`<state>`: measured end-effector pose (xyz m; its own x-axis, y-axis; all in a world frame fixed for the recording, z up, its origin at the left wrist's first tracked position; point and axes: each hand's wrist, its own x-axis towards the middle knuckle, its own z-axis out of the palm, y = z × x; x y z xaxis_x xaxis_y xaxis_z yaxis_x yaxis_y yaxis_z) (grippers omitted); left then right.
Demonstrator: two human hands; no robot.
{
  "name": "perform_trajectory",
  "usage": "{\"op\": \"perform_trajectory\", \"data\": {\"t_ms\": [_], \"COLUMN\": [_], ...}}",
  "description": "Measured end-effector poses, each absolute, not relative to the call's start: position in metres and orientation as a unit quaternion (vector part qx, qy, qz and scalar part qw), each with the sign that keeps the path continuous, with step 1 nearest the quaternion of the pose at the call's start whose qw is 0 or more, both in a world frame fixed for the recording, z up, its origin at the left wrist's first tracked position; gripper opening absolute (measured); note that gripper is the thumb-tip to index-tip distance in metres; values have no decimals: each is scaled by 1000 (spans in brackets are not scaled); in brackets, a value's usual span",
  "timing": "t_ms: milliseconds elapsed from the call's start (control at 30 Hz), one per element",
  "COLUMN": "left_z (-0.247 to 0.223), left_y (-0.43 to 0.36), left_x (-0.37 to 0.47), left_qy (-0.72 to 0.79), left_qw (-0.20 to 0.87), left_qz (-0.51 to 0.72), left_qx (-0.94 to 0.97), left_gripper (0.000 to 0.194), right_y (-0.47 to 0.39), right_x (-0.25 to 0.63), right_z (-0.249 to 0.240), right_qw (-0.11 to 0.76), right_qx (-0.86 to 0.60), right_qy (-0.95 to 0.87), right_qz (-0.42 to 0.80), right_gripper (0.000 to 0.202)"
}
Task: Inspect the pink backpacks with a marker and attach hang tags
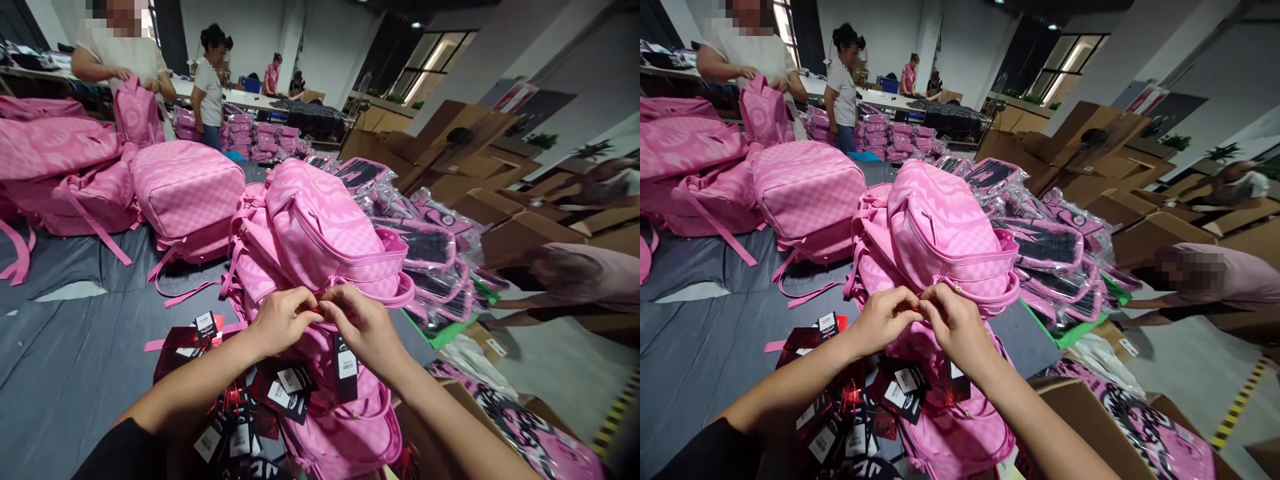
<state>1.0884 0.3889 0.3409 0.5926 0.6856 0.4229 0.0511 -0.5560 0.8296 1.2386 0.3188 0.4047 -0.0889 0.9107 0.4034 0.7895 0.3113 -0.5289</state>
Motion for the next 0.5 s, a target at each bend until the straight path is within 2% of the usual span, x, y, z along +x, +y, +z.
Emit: {"op": "perform_trajectory", "data": {"t_ms": [67, 133, 200, 333, 433, 500], "left_z": [341, 342, 342, 344, 346, 346], "left_y": [389, 388, 388, 390, 394, 398], "left_x": [1089, 1089, 1090, 1089, 1088, 1088], "left_qy": [204, 222, 251, 200, 224, 226], "left_qw": [415, 378, 355, 401, 351, 355], "left_qz": [367, 378, 396, 356, 376, 381], "left_qx": [807, 815, 809, 820, 828, 823], "left_gripper": [14, 16, 12, 13, 13, 8], "right_y": [319, 318, 318, 318, 317, 318], "right_x": [1239, 1238, 1238, 1238, 1239, 1239], "right_z": [404, 404, 403, 402, 400, 398], "right_qw": [346, 343, 348, 355, 357, 364], "right_qx": [-591, -597, -599, -595, -593, -596], "right_qy": [-723, -718, -714, -715, -716, -711], "right_qz": [93, 97, 101, 97, 85, 81], "right_gripper": [8, 9, 10, 8, 5, 5]}}
